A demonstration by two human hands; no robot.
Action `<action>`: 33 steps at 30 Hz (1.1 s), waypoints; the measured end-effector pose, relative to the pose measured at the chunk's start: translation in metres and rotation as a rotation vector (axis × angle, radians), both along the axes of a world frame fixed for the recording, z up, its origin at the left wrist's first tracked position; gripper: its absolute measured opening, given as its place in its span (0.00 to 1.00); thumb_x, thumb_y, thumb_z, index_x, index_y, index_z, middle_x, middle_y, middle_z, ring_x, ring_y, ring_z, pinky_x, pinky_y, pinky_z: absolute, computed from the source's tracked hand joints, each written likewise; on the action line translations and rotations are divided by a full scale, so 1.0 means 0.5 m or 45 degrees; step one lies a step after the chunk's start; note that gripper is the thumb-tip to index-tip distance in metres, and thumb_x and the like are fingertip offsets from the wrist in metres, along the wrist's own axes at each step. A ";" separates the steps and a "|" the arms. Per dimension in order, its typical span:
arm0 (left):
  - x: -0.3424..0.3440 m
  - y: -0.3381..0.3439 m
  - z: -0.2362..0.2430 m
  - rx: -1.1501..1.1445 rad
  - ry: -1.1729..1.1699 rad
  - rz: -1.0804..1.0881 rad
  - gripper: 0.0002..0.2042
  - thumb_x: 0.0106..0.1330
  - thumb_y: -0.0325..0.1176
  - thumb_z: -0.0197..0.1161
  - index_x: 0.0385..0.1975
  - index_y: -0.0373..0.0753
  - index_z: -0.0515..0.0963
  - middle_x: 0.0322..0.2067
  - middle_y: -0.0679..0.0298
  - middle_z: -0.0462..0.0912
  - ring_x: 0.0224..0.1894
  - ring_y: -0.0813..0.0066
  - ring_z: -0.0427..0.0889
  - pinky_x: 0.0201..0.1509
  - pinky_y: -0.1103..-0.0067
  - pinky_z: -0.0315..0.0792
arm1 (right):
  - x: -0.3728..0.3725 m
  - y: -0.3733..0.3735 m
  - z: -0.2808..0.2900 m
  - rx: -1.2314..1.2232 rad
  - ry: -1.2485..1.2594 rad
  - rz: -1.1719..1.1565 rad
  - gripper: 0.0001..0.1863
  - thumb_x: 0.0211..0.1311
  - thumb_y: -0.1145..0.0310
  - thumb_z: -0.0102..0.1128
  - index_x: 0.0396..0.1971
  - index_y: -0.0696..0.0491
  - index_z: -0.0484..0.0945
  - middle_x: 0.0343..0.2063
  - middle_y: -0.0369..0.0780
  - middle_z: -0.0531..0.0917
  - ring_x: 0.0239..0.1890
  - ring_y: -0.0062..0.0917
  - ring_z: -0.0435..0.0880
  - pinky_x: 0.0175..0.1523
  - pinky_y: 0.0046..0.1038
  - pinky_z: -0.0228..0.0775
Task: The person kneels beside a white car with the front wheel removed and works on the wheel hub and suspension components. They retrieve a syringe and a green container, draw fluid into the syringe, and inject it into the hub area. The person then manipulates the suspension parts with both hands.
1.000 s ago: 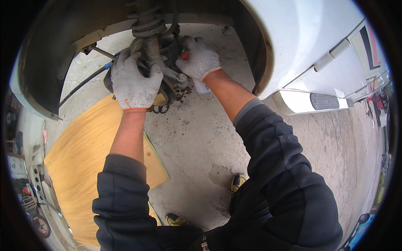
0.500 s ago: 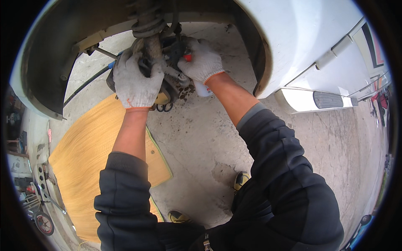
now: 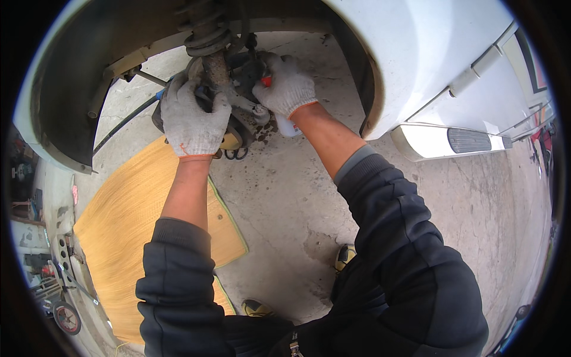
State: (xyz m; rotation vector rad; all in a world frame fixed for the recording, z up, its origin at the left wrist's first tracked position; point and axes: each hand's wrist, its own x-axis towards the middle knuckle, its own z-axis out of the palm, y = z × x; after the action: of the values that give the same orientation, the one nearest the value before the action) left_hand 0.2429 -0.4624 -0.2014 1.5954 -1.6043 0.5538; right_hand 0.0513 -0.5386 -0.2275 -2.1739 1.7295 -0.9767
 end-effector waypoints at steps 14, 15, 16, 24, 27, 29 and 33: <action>0.003 -0.003 -0.007 -0.031 -0.059 -0.007 0.25 0.58 0.41 0.74 0.52 0.33 0.84 0.62 0.46 0.81 0.66 0.46 0.77 0.72 0.59 0.69 | -0.014 -0.030 -0.027 -0.043 -0.116 0.001 0.37 0.55 0.51 0.67 0.67 0.44 0.74 0.59 0.49 0.81 0.57 0.47 0.85 0.61 0.46 0.80; 0.003 -0.003 -0.006 -0.024 -0.064 -0.007 0.25 0.58 0.41 0.74 0.52 0.32 0.84 0.62 0.46 0.81 0.66 0.46 0.77 0.72 0.59 0.69 | -0.016 -0.029 -0.028 -0.060 -0.117 -0.009 0.37 0.55 0.51 0.67 0.67 0.44 0.74 0.58 0.49 0.82 0.57 0.47 0.85 0.61 0.46 0.80; 0.003 -0.002 -0.006 -0.026 -0.069 -0.013 0.25 0.58 0.41 0.73 0.52 0.32 0.83 0.62 0.46 0.81 0.66 0.46 0.77 0.72 0.59 0.69 | -0.021 -0.025 -0.030 -0.059 -0.152 0.012 0.37 0.56 0.51 0.68 0.68 0.44 0.74 0.60 0.50 0.81 0.57 0.49 0.85 0.62 0.46 0.79; 0.001 0.000 -0.004 0.005 -0.042 -0.011 0.25 0.58 0.42 0.73 0.52 0.32 0.83 0.62 0.45 0.81 0.67 0.46 0.76 0.73 0.58 0.68 | -0.075 0.051 -0.068 0.373 -0.387 -0.003 0.39 0.56 0.54 0.70 0.70 0.45 0.73 0.63 0.51 0.78 0.58 0.51 0.85 0.62 0.46 0.78; 0.003 -0.003 -0.005 -0.014 -0.026 -0.039 0.26 0.57 0.43 0.73 0.51 0.32 0.84 0.62 0.44 0.80 0.67 0.44 0.76 0.73 0.57 0.67 | -0.088 0.077 -0.100 0.256 -0.372 -0.100 0.39 0.57 0.54 0.71 0.70 0.44 0.72 0.62 0.51 0.78 0.57 0.50 0.85 0.62 0.45 0.79; 0.004 -0.004 -0.007 -0.009 -0.027 -0.029 0.26 0.57 0.43 0.73 0.51 0.32 0.84 0.63 0.44 0.80 0.68 0.44 0.75 0.74 0.57 0.67 | -0.100 0.081 -0.116 0.155 -0.332 -0.082 0.38 0.58 0.54 0.71 0.70 0.44 0.73 0.62 0.51 0.78 0.58 0.49 0.85 0.61 0.44 0.79; 0.003 -0.003 -0.008 0.016 -0.019 -0.019 0.26 0.57 0.43 0.73 0.51 0.32 0.84 0.63 0.44 0.80 0.68 0.44 0.75 0.74 0.57 0.66 | -0.114 0.080 -0.122 0.118 -0.264 -0.103 0.38 0.58 0.54 0.71 0.70 0.44 0.73 0.62 0.51 0.78 0.58 0.49 0.85 0.61 0.44 0.79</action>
State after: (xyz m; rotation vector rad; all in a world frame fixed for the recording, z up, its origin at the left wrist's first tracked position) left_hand 0.2445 -0.4640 -0.2055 1.5907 -1.6324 0.5505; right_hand -0.0059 -0.4986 -0.2885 -1.8863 1.7390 -1.0767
